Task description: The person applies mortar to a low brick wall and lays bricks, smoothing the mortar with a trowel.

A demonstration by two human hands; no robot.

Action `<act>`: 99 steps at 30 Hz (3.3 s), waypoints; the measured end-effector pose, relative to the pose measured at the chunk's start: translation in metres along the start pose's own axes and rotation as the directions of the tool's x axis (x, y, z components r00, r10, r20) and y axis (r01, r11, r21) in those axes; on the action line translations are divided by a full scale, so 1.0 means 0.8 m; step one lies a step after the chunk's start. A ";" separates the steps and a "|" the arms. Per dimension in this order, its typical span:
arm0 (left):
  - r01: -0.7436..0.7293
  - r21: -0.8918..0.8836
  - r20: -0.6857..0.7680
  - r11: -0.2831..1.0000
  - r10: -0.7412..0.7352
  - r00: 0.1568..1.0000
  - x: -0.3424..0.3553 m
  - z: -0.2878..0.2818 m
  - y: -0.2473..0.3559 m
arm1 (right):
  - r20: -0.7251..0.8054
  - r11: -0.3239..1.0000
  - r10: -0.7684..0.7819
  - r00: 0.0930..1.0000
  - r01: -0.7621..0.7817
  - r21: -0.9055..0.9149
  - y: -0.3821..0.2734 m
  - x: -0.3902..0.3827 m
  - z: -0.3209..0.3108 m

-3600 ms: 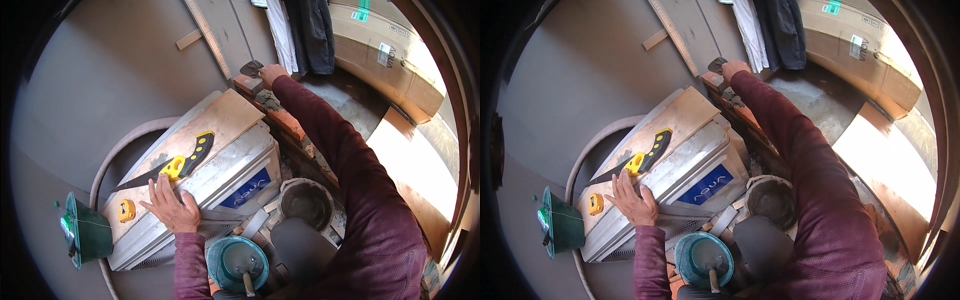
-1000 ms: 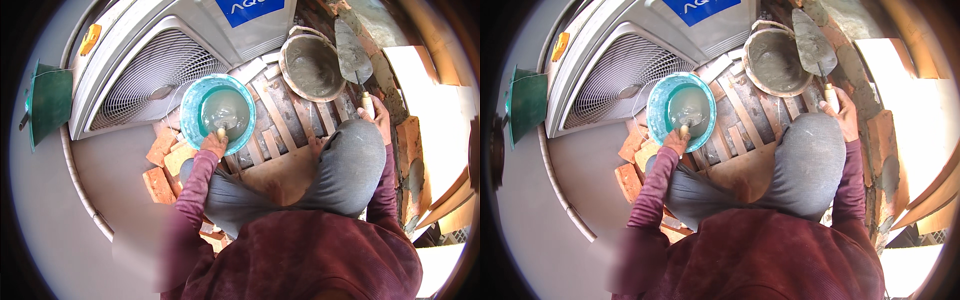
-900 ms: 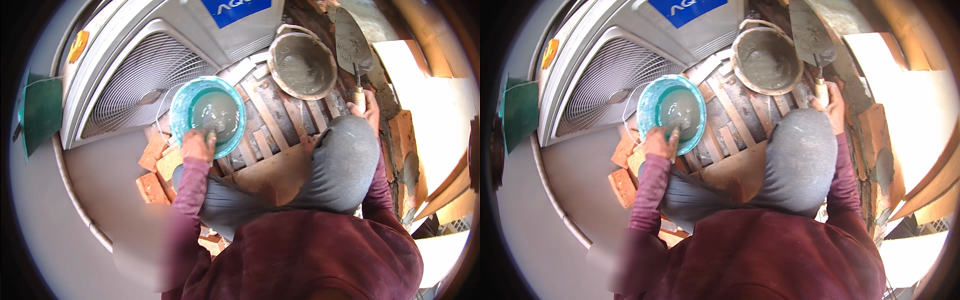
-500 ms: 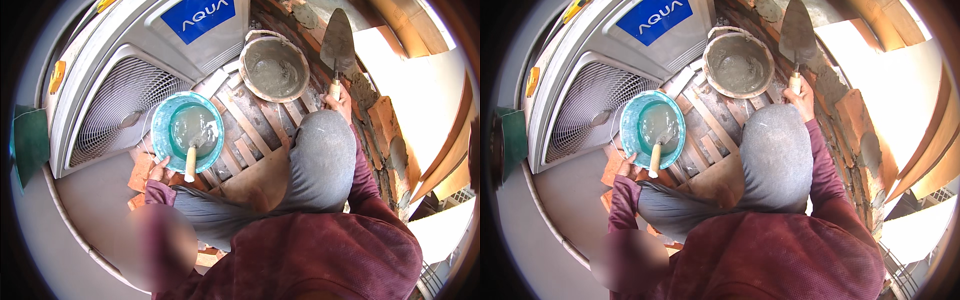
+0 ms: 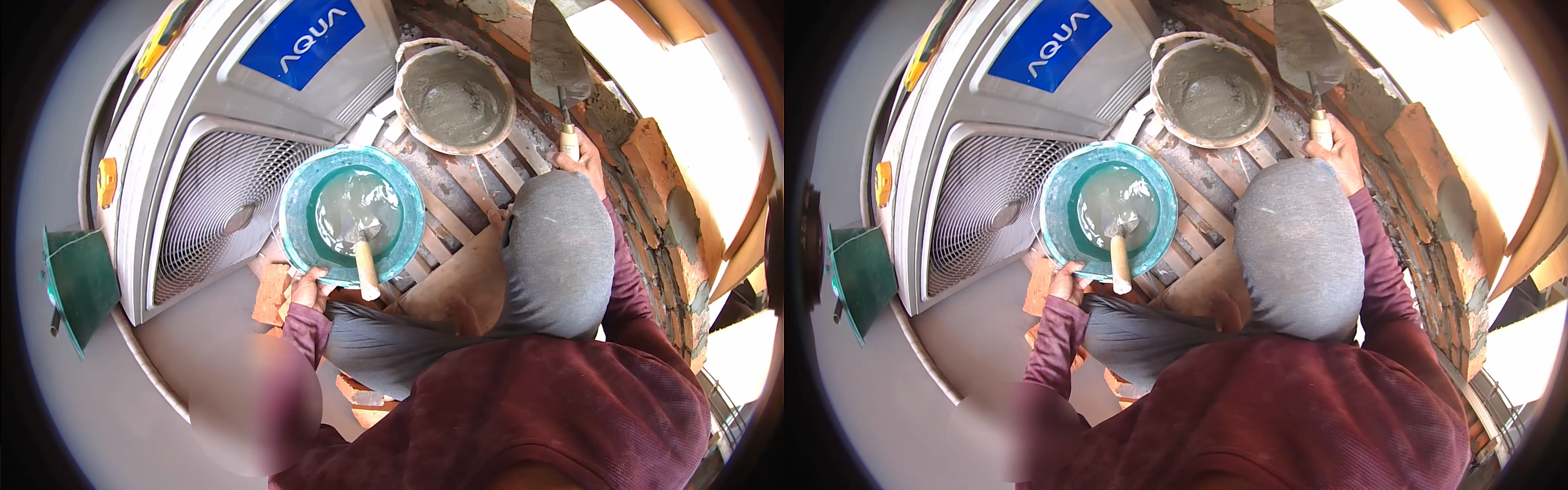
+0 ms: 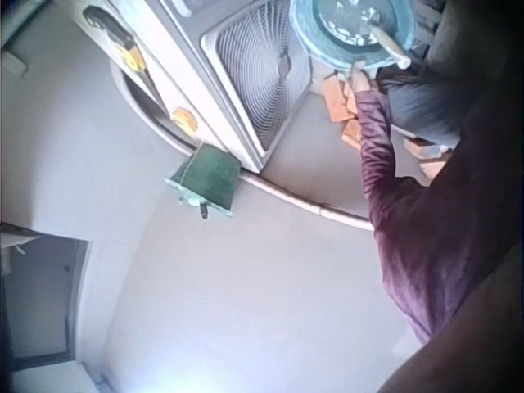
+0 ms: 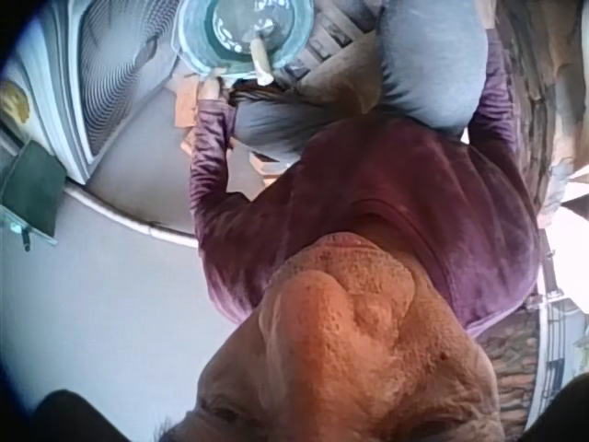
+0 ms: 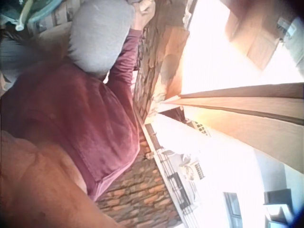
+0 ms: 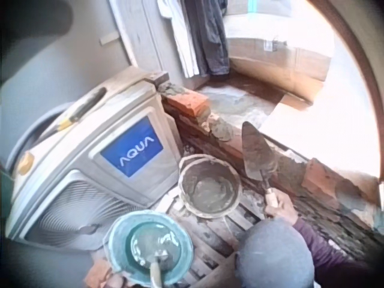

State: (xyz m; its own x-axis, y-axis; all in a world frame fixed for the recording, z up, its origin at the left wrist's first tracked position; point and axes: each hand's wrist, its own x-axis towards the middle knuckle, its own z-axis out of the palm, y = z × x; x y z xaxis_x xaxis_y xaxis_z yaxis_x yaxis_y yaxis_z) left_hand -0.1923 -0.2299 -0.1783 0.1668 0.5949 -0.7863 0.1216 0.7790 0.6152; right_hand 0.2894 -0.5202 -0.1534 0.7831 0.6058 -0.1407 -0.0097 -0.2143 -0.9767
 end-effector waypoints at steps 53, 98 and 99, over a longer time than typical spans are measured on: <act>0.111 0.410 0.018 0.905 -0.130 0.991 -0.106 0.309 0.163 | 0.182 0.965 0.154 0.971 -0.108 -0.238 -0.004 0.039 -0.059; -0.433 0.782 0.027 0.447 0.671 0.741 0.096 -0.018 0.023 | 0.586 -0.163 0.346 0.733 0.662 -0.731 -0.035 0.134 0.137; -0.458 0.803 0.019 0.381 0.752 0.659 0.106 -0.030 0.020 | 0.579 -0.148 0.336 0.743 0.648 -0.747 -0.035 0.136 0.137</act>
State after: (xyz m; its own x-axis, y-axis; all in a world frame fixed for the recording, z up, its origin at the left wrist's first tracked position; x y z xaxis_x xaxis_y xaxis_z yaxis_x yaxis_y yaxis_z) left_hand -0.1999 -0.1617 -0.2366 0.2199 0.9740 -0.0543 0.7557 -0.1349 0.6409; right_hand 0.3068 -0.3646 -0.1587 0.2189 0.8215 -0.5265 0.9736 -0.1479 0.1741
